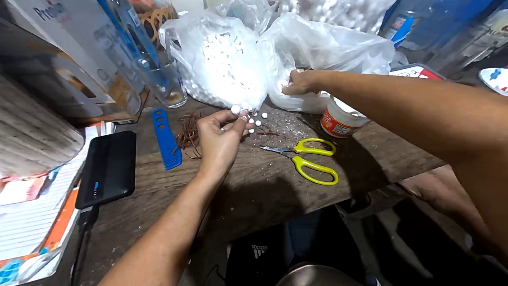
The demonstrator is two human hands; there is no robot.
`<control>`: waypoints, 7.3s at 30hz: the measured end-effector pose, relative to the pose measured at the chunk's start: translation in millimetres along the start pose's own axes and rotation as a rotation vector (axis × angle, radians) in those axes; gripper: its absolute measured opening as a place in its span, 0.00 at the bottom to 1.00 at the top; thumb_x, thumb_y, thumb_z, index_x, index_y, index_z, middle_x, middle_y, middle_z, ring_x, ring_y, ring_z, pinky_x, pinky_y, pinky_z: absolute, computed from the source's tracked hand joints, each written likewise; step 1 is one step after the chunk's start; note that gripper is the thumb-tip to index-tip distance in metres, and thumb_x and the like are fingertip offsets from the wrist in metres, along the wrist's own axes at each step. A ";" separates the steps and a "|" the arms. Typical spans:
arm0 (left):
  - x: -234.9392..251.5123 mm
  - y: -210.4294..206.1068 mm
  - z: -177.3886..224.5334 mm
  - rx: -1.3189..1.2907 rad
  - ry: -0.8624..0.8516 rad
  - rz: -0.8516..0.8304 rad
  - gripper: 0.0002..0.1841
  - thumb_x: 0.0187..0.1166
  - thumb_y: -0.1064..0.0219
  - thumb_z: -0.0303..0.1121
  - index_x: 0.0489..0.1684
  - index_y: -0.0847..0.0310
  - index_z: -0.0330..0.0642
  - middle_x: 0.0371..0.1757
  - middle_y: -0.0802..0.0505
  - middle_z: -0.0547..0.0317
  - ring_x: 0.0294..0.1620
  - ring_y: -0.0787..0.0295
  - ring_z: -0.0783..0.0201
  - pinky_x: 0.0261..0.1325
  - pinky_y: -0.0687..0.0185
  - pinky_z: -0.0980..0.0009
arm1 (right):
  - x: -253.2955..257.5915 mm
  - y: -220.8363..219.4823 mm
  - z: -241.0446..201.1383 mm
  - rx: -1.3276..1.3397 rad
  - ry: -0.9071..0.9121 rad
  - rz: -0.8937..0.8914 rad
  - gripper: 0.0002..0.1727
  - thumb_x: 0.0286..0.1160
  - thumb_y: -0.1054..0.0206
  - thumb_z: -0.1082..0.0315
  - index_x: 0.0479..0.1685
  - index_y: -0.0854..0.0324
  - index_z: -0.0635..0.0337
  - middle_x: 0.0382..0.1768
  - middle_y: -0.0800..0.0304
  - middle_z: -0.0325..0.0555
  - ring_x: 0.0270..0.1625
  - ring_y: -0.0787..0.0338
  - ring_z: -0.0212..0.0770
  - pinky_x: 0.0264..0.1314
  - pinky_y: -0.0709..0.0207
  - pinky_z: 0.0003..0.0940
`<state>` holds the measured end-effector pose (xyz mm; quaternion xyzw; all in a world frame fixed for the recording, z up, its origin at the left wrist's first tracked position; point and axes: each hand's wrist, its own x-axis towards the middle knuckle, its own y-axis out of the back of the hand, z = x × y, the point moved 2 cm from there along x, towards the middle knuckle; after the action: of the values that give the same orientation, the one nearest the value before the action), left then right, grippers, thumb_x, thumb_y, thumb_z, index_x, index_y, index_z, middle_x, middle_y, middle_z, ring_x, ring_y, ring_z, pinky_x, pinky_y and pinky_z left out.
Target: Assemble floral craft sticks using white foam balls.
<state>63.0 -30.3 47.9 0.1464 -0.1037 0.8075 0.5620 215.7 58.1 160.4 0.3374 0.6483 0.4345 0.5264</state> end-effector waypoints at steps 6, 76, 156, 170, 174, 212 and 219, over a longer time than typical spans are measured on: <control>2.1 0.8 -0.8 -0.010 -0.008 0.009 0.06 0.77 0.34 0.17 0.33 0.15 0.36 0.31 0.06 0.65 0.30 0.06 0.74 0.41 0.06 0.76 | 127.1 -30.6 38.1 0.056 0.049 0.223 0.31 0.89 0.45 0.57 0.80 0.37 0.74 0.72 0.24 0.76 0.77 0.24 0.72 0.73 0.34 0.72; -9.3 0.0 -9.0 0.106 -0.025 -0.121 0.02 0.78 0.30 0.20 0.36 0.14 0.35 0.33 0.06 0.62 0.28 0.09 0.77 0.37 0.11 0.80 | 7.5 -85.1 33.0 1.028 0.696 0.471 0.11 0.67 0.27 0.80 0.48 0.13 0.65 0.33 0.08 0.37 0.32 0.09 0.26 0.40 0.10 0.24; -11.1 0.0 -6.3 0.225 -0.131 -0.137 0.03 0.74 0.27 0.20 0.41 0.12 0.33 0.33 0.06 0.60 0.26 0.12 0.79 0.35 0.13 0.82 | 22.6 -108.7 12.8 1.078 0.847 0.531 0.07 0.68 0.26 0.78 0.43 0.09 0.66 0.35 0.06 0.40 0.32 0.11 0.21 0.37 0.15 0.16; -13.0 1.6 -4.8 0.323 -0.111 -0.176 0.03 0.80 0.33 0.22 0.36 0.17 0.37 0.30 0.08 0.61 0.23 0.15 0.77 0.29 0.19 0.82 | 22.5 -113.2 10.7 0.954 0.894 0.671 0.06 0.67 0.26 0.74 0.40 0.09 0.63 0.34 0.07 0.37 0.32 0.15 0.17 0.39 0.21 0.14; -14.1 -0.7 -5.5 0.333 -0.128 -0.165 0.03 0.81 0.33 0.22 0.37 0.19 0.36 0.31 0.07 0.60 0.26 0.11 0.77 0.34 0.15 0.81 | 21.5 -114.0 10.5 0.927 0.911 0.685 0.05 0.69 0.26 0.73 0.40 0.09 0.64 0.36 0.06 0.39 0.33 0.14 0.18 0.41 0.20 0.14; 2.4 -1.5 -8.3 -0.366 0.232 -0.150 0.15 0.87 0.45 0.20 0.33 0.13 0.42 0.38 0.06 0.63 0.37 0.11 0.72 0.47 0.13 0.76 | -0.6 -92.4 14.4 1.278 0.734 0.590 0.03 0.75 0.32 0.76 0.39 0.17 0.57 0.29 0.15 0.30 0.27 0.18 0.21 0.32 0.21 0.17; 1.8 -2.0 -4.7 -0.418 0.147 -0.137 0.15 0.85 0.47 0.20 0.36 0.11 0.39 0.41 0.05 0.60 0.45 0.08 0.70 0.56 0.13 0.72 | -17.6 -111.4 -10.9 1.211 0.710 0.350 0.07 0.73 0.26 0.74 0.42 0.11 0.71 0.33 0.10 0.43 0.33 0.15 0.23 0.40 0.19 0.20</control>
<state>63.7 -26.5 44.1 -0.0257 -0.2171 0.7368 0.6398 211.1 -3.9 65.7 0.5073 0.8436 0.1602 -0.0727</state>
